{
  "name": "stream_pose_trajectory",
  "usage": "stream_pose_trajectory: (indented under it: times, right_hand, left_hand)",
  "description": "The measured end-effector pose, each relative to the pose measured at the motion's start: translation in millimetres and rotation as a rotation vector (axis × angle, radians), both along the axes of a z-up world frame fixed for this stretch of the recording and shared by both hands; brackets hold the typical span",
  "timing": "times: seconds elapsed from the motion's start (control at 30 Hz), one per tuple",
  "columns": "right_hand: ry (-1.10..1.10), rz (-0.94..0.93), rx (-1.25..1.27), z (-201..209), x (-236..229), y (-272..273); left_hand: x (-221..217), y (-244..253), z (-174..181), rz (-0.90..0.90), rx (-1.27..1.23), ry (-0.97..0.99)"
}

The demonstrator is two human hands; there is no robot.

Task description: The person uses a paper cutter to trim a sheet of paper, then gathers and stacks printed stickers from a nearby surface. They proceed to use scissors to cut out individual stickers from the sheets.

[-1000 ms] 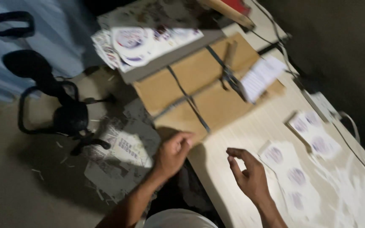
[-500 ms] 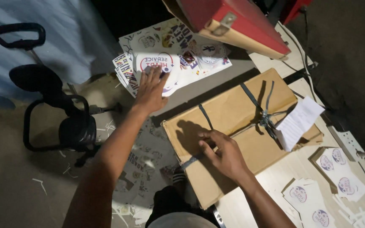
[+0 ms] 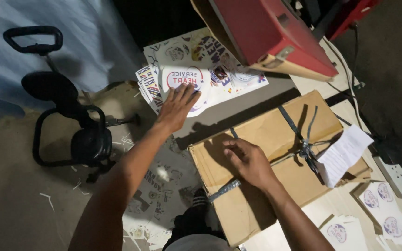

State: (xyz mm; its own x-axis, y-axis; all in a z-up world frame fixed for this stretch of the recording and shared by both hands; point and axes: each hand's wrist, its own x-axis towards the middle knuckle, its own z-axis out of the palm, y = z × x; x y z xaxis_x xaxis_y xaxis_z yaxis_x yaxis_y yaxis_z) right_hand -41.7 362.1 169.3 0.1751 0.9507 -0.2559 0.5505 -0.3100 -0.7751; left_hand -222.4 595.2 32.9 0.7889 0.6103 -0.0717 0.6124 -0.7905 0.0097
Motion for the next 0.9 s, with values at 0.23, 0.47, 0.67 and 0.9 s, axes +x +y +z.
stream_pose_trajectory:
  times: [0.23, 0.47, 0.67, 0.9]
  right_hand:
    - [0.244, 0.019, 0.173, -38, 13, 60]
    - [0.525, -0.192, -0.012, -92, 25, 130]
    - [0.940, -0.478, -0.186, -99, 4, 176]
    - [0.869, -0.504, -0.147, -139, 22, 201]
  left_hand:
    - [-12, -5, 27, 0.041, -0.134, -0.125]
    - [-17, 8, -11, 0.010, -0.044, -0.522]
    - [-11, 3, 3, 0.176, -0.205, -0.681]
    - [-2, -17, -20, 0.002, 0.012, -0.733]
